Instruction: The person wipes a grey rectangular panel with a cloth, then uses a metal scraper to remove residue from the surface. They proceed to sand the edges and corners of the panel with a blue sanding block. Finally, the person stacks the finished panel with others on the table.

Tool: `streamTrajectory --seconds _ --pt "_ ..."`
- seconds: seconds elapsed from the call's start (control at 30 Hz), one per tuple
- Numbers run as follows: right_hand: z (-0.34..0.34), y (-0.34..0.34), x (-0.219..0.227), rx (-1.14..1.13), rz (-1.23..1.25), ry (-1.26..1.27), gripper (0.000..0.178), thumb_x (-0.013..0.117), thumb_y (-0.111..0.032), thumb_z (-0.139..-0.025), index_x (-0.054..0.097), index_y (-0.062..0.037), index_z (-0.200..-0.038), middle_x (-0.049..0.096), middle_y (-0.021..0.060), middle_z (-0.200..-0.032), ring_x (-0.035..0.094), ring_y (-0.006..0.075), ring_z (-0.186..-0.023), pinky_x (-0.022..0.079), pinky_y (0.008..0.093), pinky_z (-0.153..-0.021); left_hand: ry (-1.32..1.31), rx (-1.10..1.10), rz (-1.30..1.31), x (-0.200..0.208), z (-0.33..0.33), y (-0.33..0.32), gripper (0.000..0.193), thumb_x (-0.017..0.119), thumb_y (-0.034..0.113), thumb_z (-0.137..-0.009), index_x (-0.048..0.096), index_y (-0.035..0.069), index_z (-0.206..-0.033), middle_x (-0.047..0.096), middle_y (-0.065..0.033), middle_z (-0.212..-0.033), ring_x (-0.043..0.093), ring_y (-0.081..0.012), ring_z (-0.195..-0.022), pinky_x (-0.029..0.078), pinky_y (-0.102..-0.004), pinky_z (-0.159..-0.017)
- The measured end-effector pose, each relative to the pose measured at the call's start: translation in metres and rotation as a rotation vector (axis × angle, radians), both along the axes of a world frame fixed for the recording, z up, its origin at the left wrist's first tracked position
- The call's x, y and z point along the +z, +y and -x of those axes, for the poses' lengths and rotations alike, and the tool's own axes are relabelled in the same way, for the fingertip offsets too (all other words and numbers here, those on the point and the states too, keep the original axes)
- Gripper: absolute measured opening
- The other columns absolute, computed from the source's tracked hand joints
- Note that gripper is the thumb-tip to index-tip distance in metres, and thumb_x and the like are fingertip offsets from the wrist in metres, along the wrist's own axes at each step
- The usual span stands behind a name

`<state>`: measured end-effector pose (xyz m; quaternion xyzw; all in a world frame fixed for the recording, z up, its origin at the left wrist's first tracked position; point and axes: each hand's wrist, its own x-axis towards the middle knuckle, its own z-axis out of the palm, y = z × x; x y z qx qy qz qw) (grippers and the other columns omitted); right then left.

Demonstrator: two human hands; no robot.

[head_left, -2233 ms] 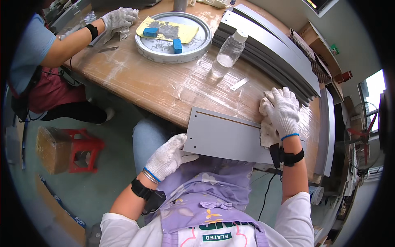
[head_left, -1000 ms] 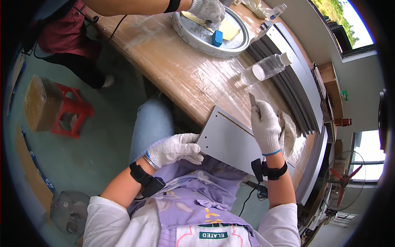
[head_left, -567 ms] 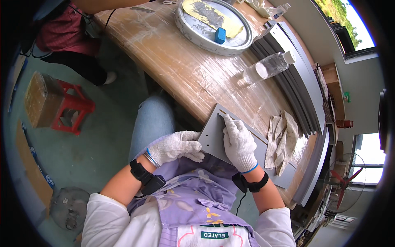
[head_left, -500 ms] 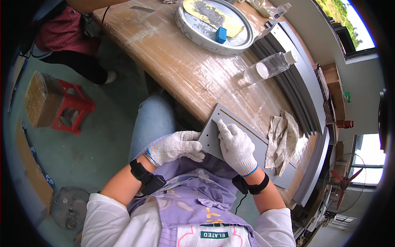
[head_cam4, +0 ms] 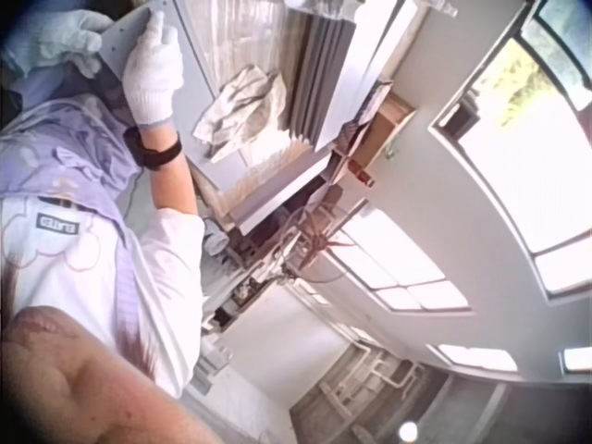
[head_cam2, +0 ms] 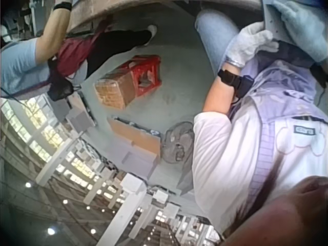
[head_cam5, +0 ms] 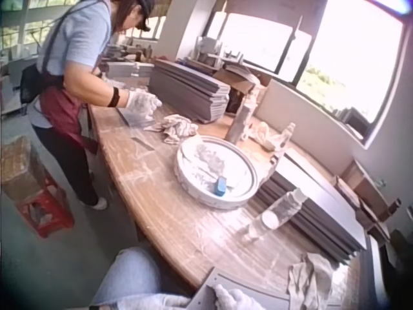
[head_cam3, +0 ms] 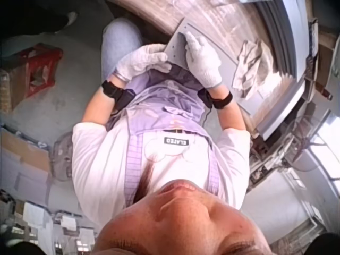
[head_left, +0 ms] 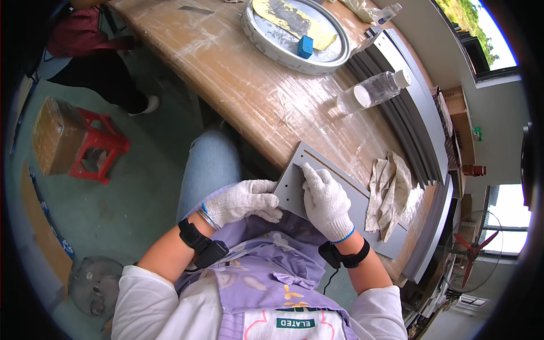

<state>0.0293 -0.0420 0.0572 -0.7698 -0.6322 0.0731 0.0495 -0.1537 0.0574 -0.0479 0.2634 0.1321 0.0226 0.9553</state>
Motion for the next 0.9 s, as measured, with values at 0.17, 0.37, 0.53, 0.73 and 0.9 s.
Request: streamTrajectory --seconds 0.17,0.37,0.53,0.73,0.9 --pt "-0.001 0.005 0.002 0.024 0.004 0.095 0.048 0.059 -0.004 -0.084 0.058 -0.0102 -0.131 0.062 0.0101 -0.095 0.066 0.0311 -0.084 0.053 0.0416 -0.070 -0.004 0.006 0.004 0.003 0.000 0.000 0.048 0.067 0.023 -0.095 0.053 0.000 -0.135 0.068 -0.0119 -0.114 0.069 -0.0211 -0.100 0.057 -0.0365 -0.090" --pt "-0.019 0.026 -0.007 0.032 -0.057 -0.046 0.048 0.058 -0.004 -0.083 0.057 -0.0097 -0.131 0.063 0.0116 -0.099 0.066 0.0329 -0.084 0.054 0.0428 -0.071 -0.005 -0.006 -0.013 0.001 0.000 0.000 0.048 0.068 0.023 -0.095 0.053 0.000 -0.135 0.068 -0.0105 -0.112 0.069 -0.0200 -0.100 0.057 -0.0360 -0.090" --pt "-0.032 0.026 -0.006 0.066 -0.056 0.046 0.050 0.058 -0.004 -0.082 0.057 -0.0091 -0.132 0.063 0.0105 -0.098 0.066 0.0328 -0.083 0.054 0.0427 -0.070 0.000 -0.010 -0.028 0.000 0.000 0.000 0.048 0.068 0.023 -0.095 0.054 0.000 -0.134 0.068 -0.0105 -0.113 0.068 -0.0198 -0.100 0.056 -0.0356 -0.091" --pt "-0.031 0.023 -0.003 0.134 -0.014 0.037 0.049 0.058 -0.003 -0.082 0.057 -0.0089 -0.131 0.063 0.0107 -0.098 0.066 0.0329 -0.084 0.054 0.0423 -0.069 0.016 0.008 -0.029 0.003 0.001 -0.001 0.046 0.066 0.022 -0.096 0.054 -0.001 -0.134 0.068 -0.0118 -0.114 0.068 -0.0205 -0.101 0.057 -0.0360 -0.091" --pt "-0.024 0.027 0.005 0.120 0.100 -0.061 0.052 0.057 -0.010 -0.085 0.053 -0.0108 -0.136 0.062 0.0107 -0.105 0.066 0.0322 -0.091 0.055 0.0428 -0.072 0.016 0.033 -0.033 0.007 0.002 -0.001 0.047 0.065 0.023 -0.097 0.052 -0.002 -0.135 0.068 -0.0130 -0.114 0.069 -0.0212 -0.101 0.057 -0.0368 -0.092"
